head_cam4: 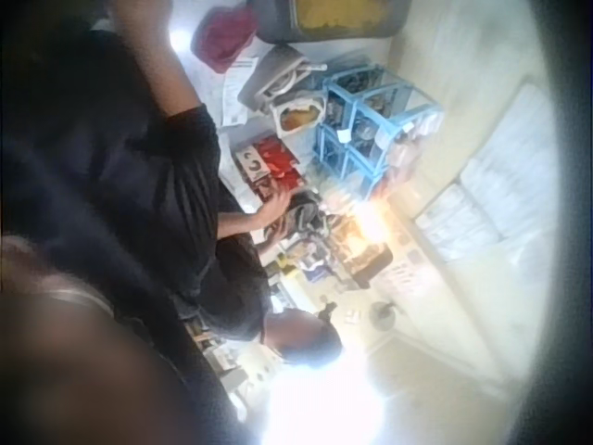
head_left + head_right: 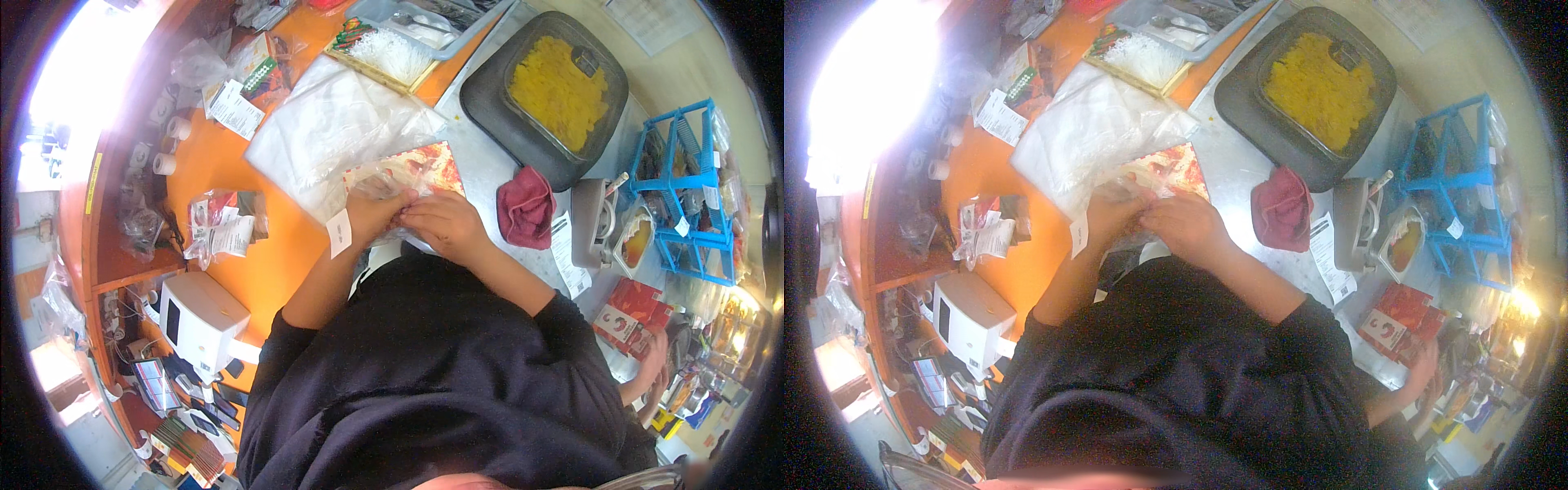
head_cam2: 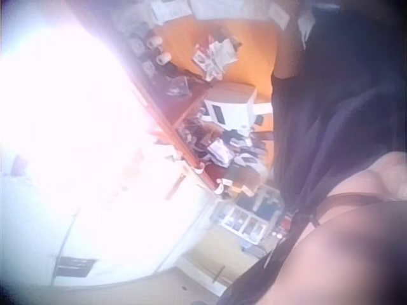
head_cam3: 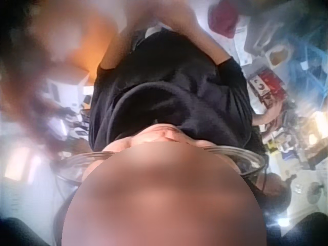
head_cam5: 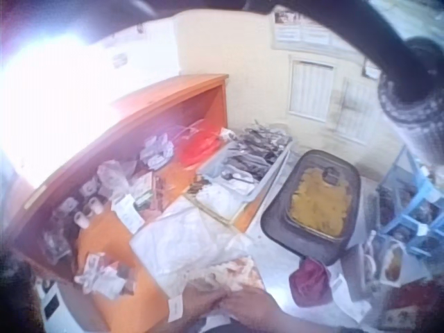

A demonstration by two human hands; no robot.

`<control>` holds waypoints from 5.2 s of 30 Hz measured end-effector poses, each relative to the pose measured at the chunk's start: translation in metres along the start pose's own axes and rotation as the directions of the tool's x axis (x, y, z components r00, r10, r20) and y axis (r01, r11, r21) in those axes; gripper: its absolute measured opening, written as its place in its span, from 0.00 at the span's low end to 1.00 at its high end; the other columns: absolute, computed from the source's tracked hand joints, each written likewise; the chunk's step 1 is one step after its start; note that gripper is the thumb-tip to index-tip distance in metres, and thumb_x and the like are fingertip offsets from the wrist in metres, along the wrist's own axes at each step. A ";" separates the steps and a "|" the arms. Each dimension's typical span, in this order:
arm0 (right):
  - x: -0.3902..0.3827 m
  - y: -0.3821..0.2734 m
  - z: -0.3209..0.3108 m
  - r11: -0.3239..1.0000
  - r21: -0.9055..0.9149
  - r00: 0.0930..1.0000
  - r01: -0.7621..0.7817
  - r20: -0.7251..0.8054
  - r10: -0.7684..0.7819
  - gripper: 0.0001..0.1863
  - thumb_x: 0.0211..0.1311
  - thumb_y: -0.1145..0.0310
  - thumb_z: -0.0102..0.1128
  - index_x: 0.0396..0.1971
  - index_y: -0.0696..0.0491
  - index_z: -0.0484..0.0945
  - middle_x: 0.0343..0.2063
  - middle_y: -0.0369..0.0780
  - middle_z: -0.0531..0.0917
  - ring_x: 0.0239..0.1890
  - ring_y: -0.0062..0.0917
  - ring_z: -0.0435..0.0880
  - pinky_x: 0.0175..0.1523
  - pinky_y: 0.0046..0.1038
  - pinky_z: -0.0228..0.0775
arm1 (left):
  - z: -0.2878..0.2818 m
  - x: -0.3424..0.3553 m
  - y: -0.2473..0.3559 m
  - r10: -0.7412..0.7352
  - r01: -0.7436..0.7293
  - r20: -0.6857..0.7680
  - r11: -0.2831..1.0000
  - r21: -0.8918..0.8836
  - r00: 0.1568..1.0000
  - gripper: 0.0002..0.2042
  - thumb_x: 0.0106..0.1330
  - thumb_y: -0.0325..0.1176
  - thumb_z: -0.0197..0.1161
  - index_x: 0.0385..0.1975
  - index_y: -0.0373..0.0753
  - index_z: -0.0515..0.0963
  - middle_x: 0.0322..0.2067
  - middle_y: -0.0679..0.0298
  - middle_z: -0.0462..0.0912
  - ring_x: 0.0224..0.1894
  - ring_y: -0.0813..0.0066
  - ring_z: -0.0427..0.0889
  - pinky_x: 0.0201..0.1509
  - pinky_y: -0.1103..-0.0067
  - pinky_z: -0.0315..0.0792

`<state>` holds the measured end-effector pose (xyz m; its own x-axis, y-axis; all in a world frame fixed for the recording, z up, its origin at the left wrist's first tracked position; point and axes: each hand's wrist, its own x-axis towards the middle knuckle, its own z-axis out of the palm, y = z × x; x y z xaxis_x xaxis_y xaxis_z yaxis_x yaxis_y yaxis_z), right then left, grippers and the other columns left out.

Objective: The person scoops a brown mixture into a small plastic bag, then places fried chicken pieces and a white rice ball into a takeaway box. They add a sauce packet, close the box, and place it into a plastic bag with a receipt.

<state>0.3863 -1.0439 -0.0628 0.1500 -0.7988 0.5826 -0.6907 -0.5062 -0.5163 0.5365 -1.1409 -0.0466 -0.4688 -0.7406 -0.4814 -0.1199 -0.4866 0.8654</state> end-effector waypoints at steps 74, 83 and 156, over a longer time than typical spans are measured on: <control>-0.211 -0.072 -0.148 0.513 0.071 0.517 -0.856 0.080 0.852 0.24 0.50 0.77 0.62 0.51 0.52 0.80 0.28 0.40 0.79 0.30 0.23 0.78 0.40 0.24 0.71 | 0.196 -0.072 -0.067 0.046 -0.427 0.519 0.631 0.647 0.854 0.23 0.68 0.48 0.59 0.52 0.35 0.75 0.44 0.47 0.83 0.44 0.53 0.84 0.47 0.66 0.75; -0.284 -0.006 -0.201 0.456 0.329 0.288 -0.827 -0.447 0.847 0.19 0.71 0.67 0.51 0.59 0.55 0.72 0.53 0.41 0.78 0.50 0.26 0.78 0.54 0.27 0.69 | 0.225 -0.121 -0.034 0.367 -0.641 0.632 0.717 0.275 0.682 0.15 0.68 0.29 0.59 0.51 0.29 0.73 0.41 0.50 0.85 0.44 0.61 0.85 0.49 0.73 0.76; -0.001 -0.041 -0.036 0.916 0.367 0.973 0.164 0.096 -0.212 0.10 0.50 0.68 0.66 0.34 0.49 0.82 0.28 0.38 0.81 0.30 0.33 0.80 0.38 0.31 0.73 | 0.038 -0.071 -0.108 -0.084 0.117 0.258 0.986 -0.115 0.962 0.15 0.73 0.36 0.56 0.49 0.30 0.77 0.43 0.57 0.84 0.43 0.71 0.85 0.48 0.77 0.79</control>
<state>0.3888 -1.0107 -0.0191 0.3602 -0.7006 0.6159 -0.3479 -0.7135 -0.6082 0.5495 -1.0183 -0.1010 -0.6671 -0.5525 -0.4997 -0.0721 -0.6197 0.7815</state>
